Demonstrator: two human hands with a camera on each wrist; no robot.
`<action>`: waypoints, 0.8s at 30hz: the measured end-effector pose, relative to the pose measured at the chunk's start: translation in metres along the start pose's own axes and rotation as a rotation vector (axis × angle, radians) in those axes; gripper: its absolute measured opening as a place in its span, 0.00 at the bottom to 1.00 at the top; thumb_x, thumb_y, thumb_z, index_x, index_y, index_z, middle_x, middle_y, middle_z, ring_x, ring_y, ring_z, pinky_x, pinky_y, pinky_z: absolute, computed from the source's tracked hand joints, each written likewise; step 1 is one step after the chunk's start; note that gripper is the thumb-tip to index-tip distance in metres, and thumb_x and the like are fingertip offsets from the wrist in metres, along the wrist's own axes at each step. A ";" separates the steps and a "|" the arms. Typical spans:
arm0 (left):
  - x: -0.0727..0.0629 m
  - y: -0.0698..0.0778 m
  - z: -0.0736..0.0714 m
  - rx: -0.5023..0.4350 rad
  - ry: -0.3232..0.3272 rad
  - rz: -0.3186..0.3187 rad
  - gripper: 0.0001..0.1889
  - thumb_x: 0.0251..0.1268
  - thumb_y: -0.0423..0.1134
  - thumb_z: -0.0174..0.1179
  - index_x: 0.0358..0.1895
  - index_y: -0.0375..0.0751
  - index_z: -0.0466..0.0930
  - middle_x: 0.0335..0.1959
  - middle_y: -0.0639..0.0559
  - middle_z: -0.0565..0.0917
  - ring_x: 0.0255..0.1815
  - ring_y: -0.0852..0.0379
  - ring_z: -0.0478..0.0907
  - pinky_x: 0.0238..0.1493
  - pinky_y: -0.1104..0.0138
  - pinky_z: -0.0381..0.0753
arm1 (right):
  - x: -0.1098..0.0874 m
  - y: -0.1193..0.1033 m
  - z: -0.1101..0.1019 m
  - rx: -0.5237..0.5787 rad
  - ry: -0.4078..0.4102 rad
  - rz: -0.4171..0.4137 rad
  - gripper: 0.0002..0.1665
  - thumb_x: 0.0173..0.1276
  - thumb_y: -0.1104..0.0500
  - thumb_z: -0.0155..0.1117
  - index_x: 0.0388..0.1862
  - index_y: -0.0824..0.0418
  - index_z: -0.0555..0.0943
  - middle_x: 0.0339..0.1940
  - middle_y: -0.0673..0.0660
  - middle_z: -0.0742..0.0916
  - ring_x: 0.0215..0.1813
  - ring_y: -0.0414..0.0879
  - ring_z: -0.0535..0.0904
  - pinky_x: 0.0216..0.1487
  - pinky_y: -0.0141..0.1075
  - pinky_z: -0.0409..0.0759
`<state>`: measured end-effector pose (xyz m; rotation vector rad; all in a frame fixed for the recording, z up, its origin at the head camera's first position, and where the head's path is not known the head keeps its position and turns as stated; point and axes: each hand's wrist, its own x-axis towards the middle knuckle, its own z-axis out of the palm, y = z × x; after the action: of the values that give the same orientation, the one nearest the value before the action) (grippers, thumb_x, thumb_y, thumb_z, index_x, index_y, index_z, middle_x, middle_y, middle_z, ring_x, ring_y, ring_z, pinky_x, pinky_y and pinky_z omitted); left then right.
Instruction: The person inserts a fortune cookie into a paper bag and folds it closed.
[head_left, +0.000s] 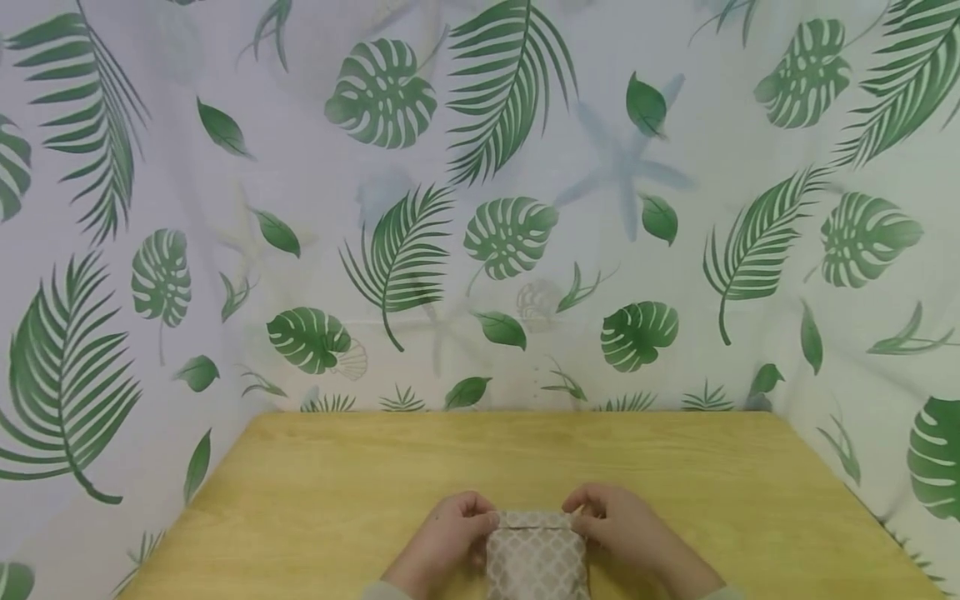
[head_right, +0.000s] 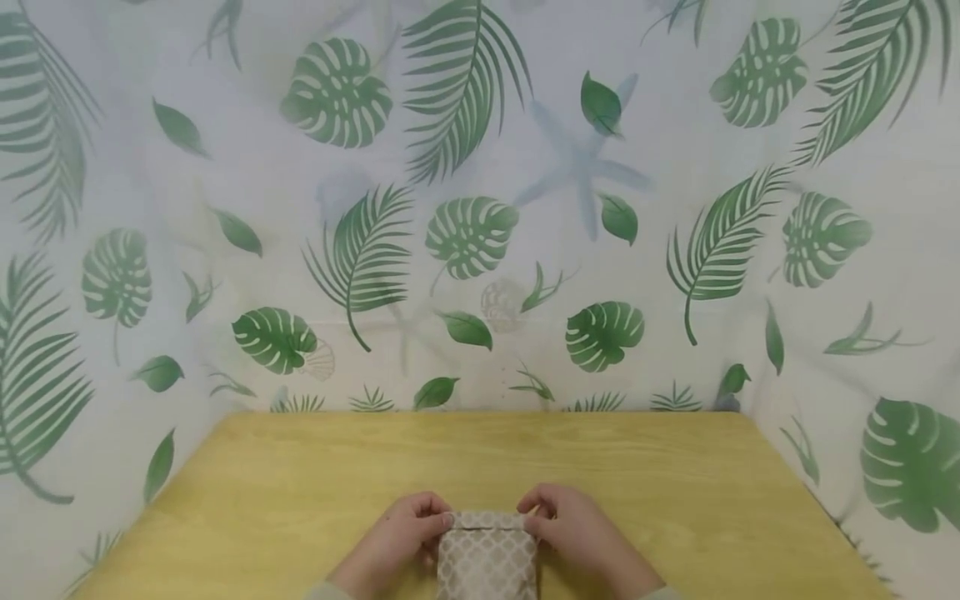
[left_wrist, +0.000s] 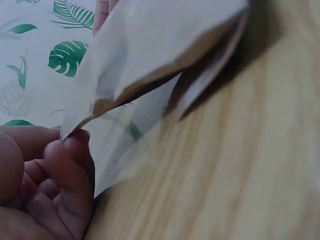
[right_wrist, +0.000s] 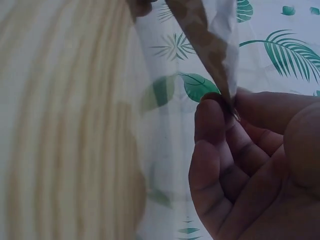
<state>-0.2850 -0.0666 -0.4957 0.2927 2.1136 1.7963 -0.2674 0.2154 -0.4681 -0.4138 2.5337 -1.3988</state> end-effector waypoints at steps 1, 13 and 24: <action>-0.001 -0.002 0.000 0.011 0.001 -0.006 0.08 0.73 0.39 0.61 0.42 0.38 0.81 0.27 0.50 0.78 0.25 0.57 0.74 0.25 0.67 0.76 | -0.002 0.000 0.001 0.008 -0.001 0.006 0.10 0.73 0.58 0.64 0.49 0.60 0.83 0.30 0.53 0.82 0.33 0.49 0.78 0.33 0.39 0.79; -0.006 0.005 -0.005 0.064 0.032 -0.033 0.07 0.74 0.40 0.60 0.43 0.40 0.81 0.23 0.49 0.78 0.21 0.57 0.73 0.20 0.69 0.71 | 0.005 0.010 0.011 0.182 -0.008 0.036 0.11 0.73 0.62 0.59 0.50 0.65 0.80 0.27 0.58 0.82 0.27 0.48 0.78 0.28 0.37 0.79; -0.009 0.000 -0.006 0.123 0.040 -0.036 0.07 0.76 0.39 0.58 0.47 0.40 0.81 0.26 0.47 0.80 0.21 0.57 0.76 0.20 0.69 0.72 | 0.005 0.016 0.018 0.174 0.040 0.037 0.14 0.75 0.60 0.60 0.54 0.66 0.80 0.26 0.57 0.83 0.25 0.47 0.78 0.21 0.34 0.76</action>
<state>-0.2794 -0.0752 -0.4936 0.2502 2.2468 1.6683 -0.2687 0.2075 -0.4911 -0.3082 2.4116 -1.6121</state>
